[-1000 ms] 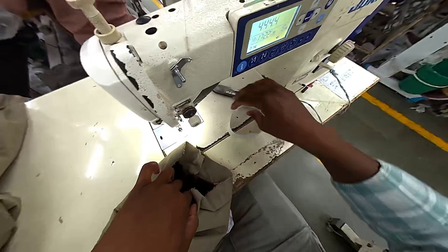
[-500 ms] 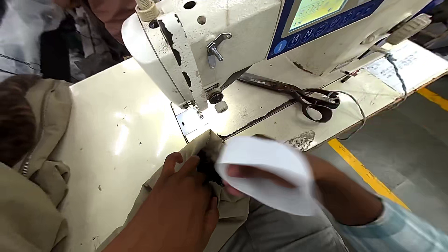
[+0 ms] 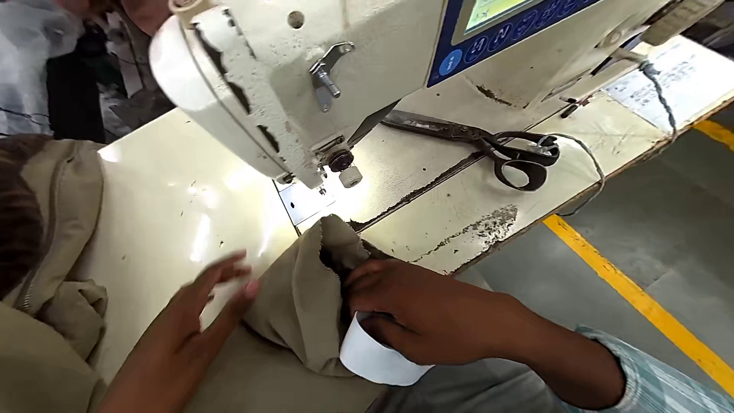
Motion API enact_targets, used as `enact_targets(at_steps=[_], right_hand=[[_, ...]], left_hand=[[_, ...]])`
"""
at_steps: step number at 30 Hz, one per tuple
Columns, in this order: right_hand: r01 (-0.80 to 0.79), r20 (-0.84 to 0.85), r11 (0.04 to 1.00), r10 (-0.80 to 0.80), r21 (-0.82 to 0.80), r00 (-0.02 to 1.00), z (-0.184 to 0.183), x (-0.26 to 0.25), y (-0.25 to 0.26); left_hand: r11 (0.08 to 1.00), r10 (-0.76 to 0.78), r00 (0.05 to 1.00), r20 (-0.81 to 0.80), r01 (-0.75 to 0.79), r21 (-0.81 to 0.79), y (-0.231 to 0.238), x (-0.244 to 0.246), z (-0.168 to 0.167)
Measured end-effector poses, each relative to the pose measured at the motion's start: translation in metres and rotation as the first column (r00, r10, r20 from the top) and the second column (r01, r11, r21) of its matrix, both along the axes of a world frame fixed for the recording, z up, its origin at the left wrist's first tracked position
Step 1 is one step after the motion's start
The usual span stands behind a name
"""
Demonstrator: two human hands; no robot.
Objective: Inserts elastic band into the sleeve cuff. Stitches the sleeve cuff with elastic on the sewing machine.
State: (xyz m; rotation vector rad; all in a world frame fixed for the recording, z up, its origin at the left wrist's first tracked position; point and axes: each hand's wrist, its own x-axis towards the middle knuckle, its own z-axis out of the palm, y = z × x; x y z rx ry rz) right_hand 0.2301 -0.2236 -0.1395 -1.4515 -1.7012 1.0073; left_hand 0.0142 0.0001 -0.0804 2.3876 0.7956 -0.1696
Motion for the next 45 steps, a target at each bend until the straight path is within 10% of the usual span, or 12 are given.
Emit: enact_targets(at_steps=[3, 9, 14, 19, 25, 30, 45], right_hand=[[-0.004, -0.015, 0.996, 0.003, -0.089, 1.0, 0.004, 0.002, 0.003], [0.055, 0.149, 0.969, -0.02, -0.24, 0.989, 0.02, -0.002, 0.01], [0.064, 0.212, 0.944, 0.006, -0.323, 0.977, 0.03, -0.009, 0.018], [0.07, 0.265, 0.969, -0.005, -0.236, 0.964, 0.023, -0.009, 0.015], [0.072, 0.294, 0.953, 0.019, -0.294, 0.956, 0.028, -0.012, 0.015], [0.055, 0.296, 0.965, 0.024, -0.255, 0.955, 0.023, -0.008, 0.017], [0.035, 0.22, 0.977, -0.082, 0.211, 0.972, 0.031, -0.001, -0.043]], left_hand=[[0.995, -0.026, 0.978, -0.206, 0.007, -0.095, -0.011, -0.022, 0.013], [0.985, 0.119, 0.989, -0.084, -0.128, -0.112, -0.012, -0.007, 0.031], [0.845, -0.204, 0.979, 0.015, 0.169, 0.507, -0.005, 0.003, -0.011], [0.734, -0.637, 0.766, 0.091, 0.566, 0.374, -0.051, 0.048, 0.01], [0.585, -0.542, 0.786, -0.298, 0.607, 0.538, -0.025, 0.058, -0.003], [0.503, -0.748, 0.657, -0.095, 0.655, 0.564, -0.044, 0.071, -0.001], [0.534, -0.73, 0.674, -0.11, 0.664, 0.524, -0.044, 0.07, -0.026]])
